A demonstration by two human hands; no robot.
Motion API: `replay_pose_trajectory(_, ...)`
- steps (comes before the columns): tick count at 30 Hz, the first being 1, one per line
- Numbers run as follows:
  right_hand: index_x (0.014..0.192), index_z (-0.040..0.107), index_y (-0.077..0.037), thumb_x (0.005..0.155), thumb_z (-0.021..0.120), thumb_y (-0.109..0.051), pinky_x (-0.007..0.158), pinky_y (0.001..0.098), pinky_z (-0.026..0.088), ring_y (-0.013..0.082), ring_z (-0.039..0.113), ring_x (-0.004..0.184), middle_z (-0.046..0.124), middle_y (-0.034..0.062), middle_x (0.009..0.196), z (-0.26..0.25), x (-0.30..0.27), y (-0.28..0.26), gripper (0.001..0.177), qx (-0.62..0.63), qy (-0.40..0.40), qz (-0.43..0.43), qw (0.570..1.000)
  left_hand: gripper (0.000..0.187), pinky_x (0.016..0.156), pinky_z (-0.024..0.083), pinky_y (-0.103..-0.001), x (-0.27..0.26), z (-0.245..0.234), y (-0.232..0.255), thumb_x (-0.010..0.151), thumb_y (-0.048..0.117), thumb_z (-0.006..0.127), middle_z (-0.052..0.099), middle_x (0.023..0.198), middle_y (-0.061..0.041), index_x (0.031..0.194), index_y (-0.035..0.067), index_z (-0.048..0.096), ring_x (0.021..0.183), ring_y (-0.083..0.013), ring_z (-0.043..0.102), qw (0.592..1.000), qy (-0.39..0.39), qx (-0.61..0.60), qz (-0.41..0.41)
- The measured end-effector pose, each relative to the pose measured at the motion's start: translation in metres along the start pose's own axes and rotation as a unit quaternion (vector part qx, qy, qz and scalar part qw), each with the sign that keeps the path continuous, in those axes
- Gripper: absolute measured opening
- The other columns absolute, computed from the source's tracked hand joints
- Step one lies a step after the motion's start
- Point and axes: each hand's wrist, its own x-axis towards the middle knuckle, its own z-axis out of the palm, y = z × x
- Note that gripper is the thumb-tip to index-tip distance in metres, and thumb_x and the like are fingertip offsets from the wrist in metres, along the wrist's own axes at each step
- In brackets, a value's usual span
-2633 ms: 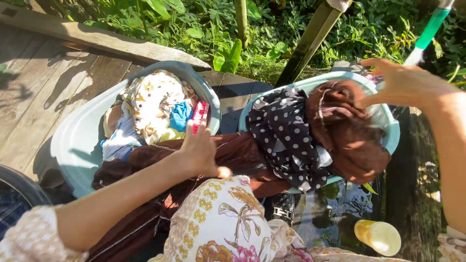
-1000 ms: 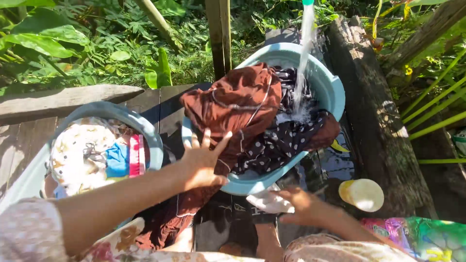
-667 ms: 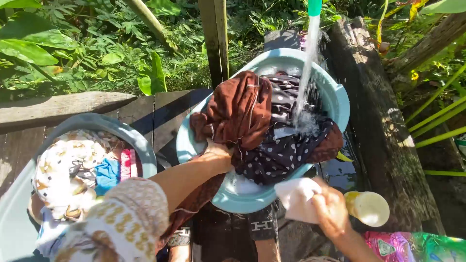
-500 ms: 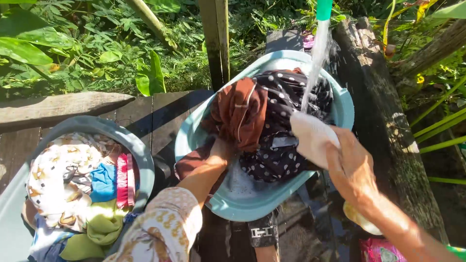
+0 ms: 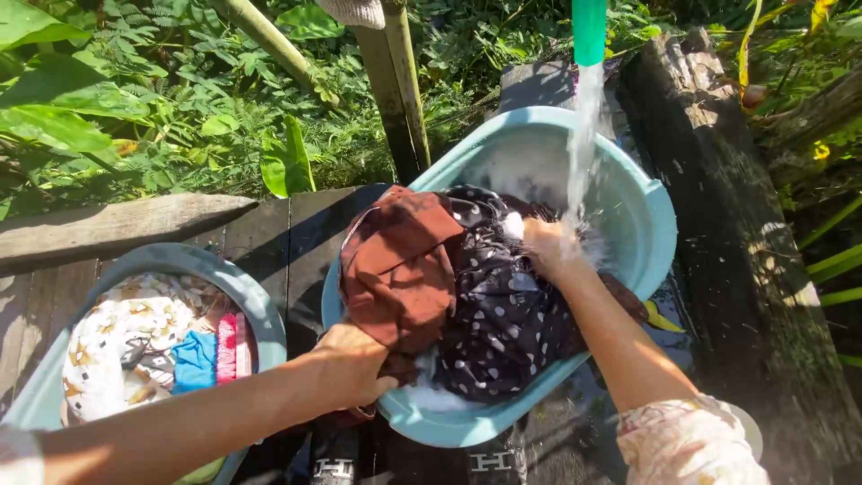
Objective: Hand-washing clothes in a plastic basin outdoors using detergent and a scrub brush.
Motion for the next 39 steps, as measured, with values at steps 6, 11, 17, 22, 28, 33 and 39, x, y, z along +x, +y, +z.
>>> replay_pose_trajectory(6,0.108,0.067,-0.008,0.094,0.059,-0.018,0.066,0.0352,0.058,0.0215,0.069,0.078,0.066,0.007,0.094,0.025,-0.006,0.076,0.018,-0.164,0.026,-0.001,0.986,0.016,0.069,0.053,-0.046,-0.006,-0.033,0.01,0.073,0.012,0.067,0.071,0.082,-0.012,0.087,0.012,0.075,0.08,-0.0333,0.068,0.943,0.317,-0.066,0.072)
replay_pose_trajectory(11,0.097,0.071,-0.011,0.093,0.065,-0.023,0.065,0.0403,0.056,0.0261,0.068,0.073,0.067,0.0097,0.079,0.011,0.005,0.064,0.014,-0.3,0.057,0.009,0.952,0.026,0.086,0.06,-0.045,0.016,-0.196,0.06,0.089,0.019,0.057,0.076,0.091,-0.008,0.108,0.018,0.075,0.086,-0.0258,0.075,0.922,0.214,-0.32,-0.038)
replay_pose_trajectory(17,0.108,0.069,-0.017,0.096,0.071,-0.026,0.083,0.049,0.057,0.03,0.071,0.095,0.07,0.0093,0.1,-0.075,0.004,-0.139,0.015,-0.298,0.235,-0.048,0.924,0.114,0.1,0.027,-0.073,0.105,-0.086,0.069,0.046,0.09,0.058,0.051,0.136,-0.029,0.14,0.025,0.048,0.119,-0.0567,0.043,0.815,0.569,0.105,0.03)
replay_pose_trajectory(22,0.126,0.064,-0.02,0.097,0.063,-0.028,0.089,0.0461,0.057,0.0273,0.07,0.101,0.068,0.0095,0.114,-0.043,0.003,-0.075,0.031,-0.295,0.119,-0.009,0.948,0.114,0.097,0.043,-0.068,0.136,-0.052,0.05,0.057,0.07,0.078,0.045,0.144,-0.03,0.156,0.033,0.039,0.126,-0.0539,0.049,0.959,0.237,-0.087,-0.131)
replay_pose_trajectory(28,0.123,0.064,-0.014,0.098,0.06,-0.019,0.081,0.039,0.051,0.022,0.063,0.093,0.064,0.0092,0.109,0.001,-0.004,0.056,0.025,-0.149,0.128,0.076,0.978,0.056,0.092,0.053,-0.054,0.179,0.009,-0.016,0.089,0.043,0.06,0.071,0.113,-0.025,0.138,0.017,0.056,0.102,-0.0422,0.069,0.942,0.196,-0.182,-0.204)
replay_pose_trajectory(33,0.119,0.063,-0.01,0.099,0.059,-0.012,0.075,0.0331,0.046,0.0176,0.058,0.088,0.061,0.0089,0.104,0.026,-0.012,0.134,0.021,-0.025,0.121,0.144,0.982,0.036,0.089,0.059,-0.049,0.277,0.128,-0.122,0.093,0.032,0.058,0.074,0.104,-0.024,0.108,0.002,0.073,0.095,-0.0388,0.072,0.927,0.165,-0.248,-0.227)
replay_pose_trajectory(39,0.116,0.063,-0.004,0.1,0.057,-0.004,0.067,0.0261,0.04,0.0123,0.051,0.08,0.057,0.0085,0.099,-0.009,-0.014,0.174,0.017,0.119,0.127,0.198,0.965,0.056,0.093,0.056,-0.049,0.242,0.083,-0.069,0.101,0.026,0.043,0.072,0.099,-0.018,0.157,0.03,0.05,0.095,-0.0337,0.072,0.932,0.238,-0.134,-0.237)
